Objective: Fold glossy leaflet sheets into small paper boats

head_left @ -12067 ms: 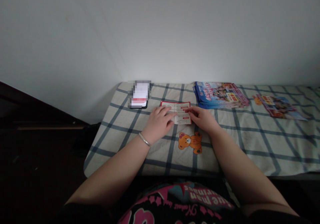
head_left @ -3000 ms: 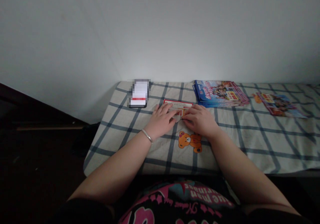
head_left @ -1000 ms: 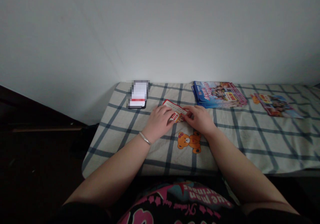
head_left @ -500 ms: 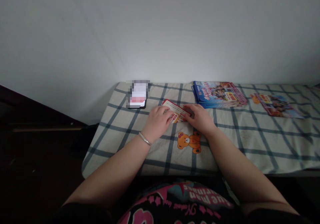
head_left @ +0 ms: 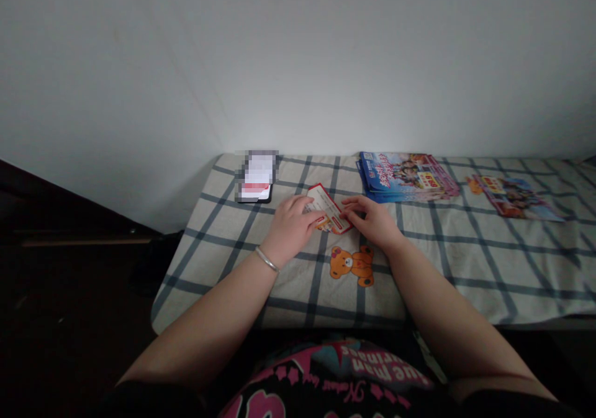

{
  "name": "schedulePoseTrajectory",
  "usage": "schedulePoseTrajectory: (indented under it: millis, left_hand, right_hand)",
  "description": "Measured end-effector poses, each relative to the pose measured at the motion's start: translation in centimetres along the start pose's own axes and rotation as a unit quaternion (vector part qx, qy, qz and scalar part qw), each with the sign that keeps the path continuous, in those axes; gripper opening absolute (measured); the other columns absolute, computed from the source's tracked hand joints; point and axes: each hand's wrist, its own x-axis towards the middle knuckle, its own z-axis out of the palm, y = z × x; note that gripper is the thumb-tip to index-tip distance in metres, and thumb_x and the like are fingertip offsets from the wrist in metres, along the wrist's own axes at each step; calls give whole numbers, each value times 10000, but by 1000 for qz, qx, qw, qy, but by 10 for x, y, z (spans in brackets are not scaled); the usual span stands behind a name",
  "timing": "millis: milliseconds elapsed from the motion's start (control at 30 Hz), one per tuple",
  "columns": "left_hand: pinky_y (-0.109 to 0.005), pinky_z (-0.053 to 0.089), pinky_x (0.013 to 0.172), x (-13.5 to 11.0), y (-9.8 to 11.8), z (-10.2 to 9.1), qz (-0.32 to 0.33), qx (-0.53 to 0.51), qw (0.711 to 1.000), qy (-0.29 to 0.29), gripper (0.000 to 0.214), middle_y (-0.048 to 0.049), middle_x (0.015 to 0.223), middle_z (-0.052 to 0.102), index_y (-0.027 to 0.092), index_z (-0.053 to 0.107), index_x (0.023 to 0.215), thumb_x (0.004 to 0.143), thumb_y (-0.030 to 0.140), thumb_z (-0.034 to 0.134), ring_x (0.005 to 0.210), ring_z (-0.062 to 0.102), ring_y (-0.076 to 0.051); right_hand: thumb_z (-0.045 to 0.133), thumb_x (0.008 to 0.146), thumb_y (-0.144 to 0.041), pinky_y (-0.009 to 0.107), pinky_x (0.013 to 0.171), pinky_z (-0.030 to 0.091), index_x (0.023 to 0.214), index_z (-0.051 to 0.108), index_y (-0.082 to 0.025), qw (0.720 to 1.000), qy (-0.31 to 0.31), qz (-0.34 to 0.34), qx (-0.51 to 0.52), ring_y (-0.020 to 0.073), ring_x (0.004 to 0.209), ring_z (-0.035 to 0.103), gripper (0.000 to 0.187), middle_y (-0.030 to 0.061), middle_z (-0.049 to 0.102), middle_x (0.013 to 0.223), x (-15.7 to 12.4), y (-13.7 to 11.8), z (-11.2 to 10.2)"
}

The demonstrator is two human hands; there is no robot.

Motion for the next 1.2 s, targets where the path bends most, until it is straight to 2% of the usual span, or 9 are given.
schedulePoseTrajectory:
  millis: [67, 300, 533, 700, 800, 900, 1033, 1100, 1200]
  left_hand:
    - [-467, 443, 1013, -1, 2, -1, -7, 4, 1000, 0, 259, -67, 1279, 577, 293, 703, 1137, 938, 237, 548, 1173, 493, -268]
    - [-489, 456, 993, -5, 11, -4, -12, 4, 1000, -14, 385, -91, 1284, 573, 224, 624, 1229, 869, 353, 665, 1178, 486, -306]
    - [-448, 455, 1049, 5, -13, 14, 61, -56, 997, -13, 282, -101, 1291, 567, 233, 682, 1179, 903, 256, 631, 1220, 500, -252]
    - [-465, 460, 1018, 3, -15, 5, -9, 19, 1000, 17, 330, -52, 1303, 566, 326, 712, 1135, 906, 139, 564, 1177, 494, -253]
    - [-473, 470, 978, 0, -2, -3, -36, 32, 999, 19, 239, -86, 1284, 579, 267, 711, 1115, 907, 275, 596, 1131, 506, -283]
    - [-496, 452, 998, -3, 13, -5, -43, 24, 999, 0, 383, -131, 1262, 575, 179, 645, 1150, 851, 418, 662, 1165, 495, -320]
    - [-507, 401, 1079, -3, 21, 1, -38, -2, 999, 12, 545, -152, 1311, 529, 154, 560, 1210, 790, 468, 710, 1255, 455, -335]
    - [-499, 390, 1105, 0, 20, 6, -31, -18, 999, 15, 521, -158, 1315, 517, 140, 555, 1197, 792, 431, 704, 1279, 446, -336]
    - [-480, 421, 1095, 4, 15, 11, -40, -43, 998, 23, 340, -139, 1248, 549, 147, 579, 1112, 788, 228, 646, 1249, 488, -308]
  right_hand:
    - [562, 862, -213, 354, 770, 554, 1084, 633, -217, 1000, -6, -3, -5, 188, 799, 713, 234, 32, 761, 873, -1, -2, 0]
    - [602, 843, -219, 457, 960, 490, 1085, 650, -202, 991, 58, -49, -114, 246, 1060, 629, 247, 71, 738, 1049, 2, 2, -1]
    - [564, 844, -170, 425, 983, 497, 1147, 611, -235, 998, 13, -43, -46, 217, 1092, 656, 314, 58, 718, 1140, 1, -1, 4]
    - [562, 860, -218, 416, 880, 543, 1126, 568, -226, 999, -16, 26, 42, 209, 925, 718, 266, 53, 761, 1015, 0, -1, 3]
    - [559, 862, -229, 425, 901, 534, 1136, 549, -226, 996, -37, 27, 81, 211, 943, 719, 274, 53, 763, 1000, 0, 3, 4]
    - [538, 871, -238, 421, 902, 532, 1123, 553, -225, 995, -30, 24, 92, 203, 944, 713, 253, 52, 760, 992, 1, 6, 5]
    - [538, 846, -215, 426, 938, 515, 1109, 580, -221, 999, 7, -16, 40, 208, 1014, 676, 266, 66, 729, 1075, 3, 7, 6]
    - [552, 825, -204, 448, 978, 489, 1109, 602, -219, 999, 36, -40, -11, 227, 1082, 639, 289, 80, 701, 1139, 4, 8, 6]
    - [564, 815, -212, 477, 992, 471, 1139, 615, -213, 995, 58, -55, -65, 253, 1110, 608, 327, 96, 682, 1163, 3, 10, 5]
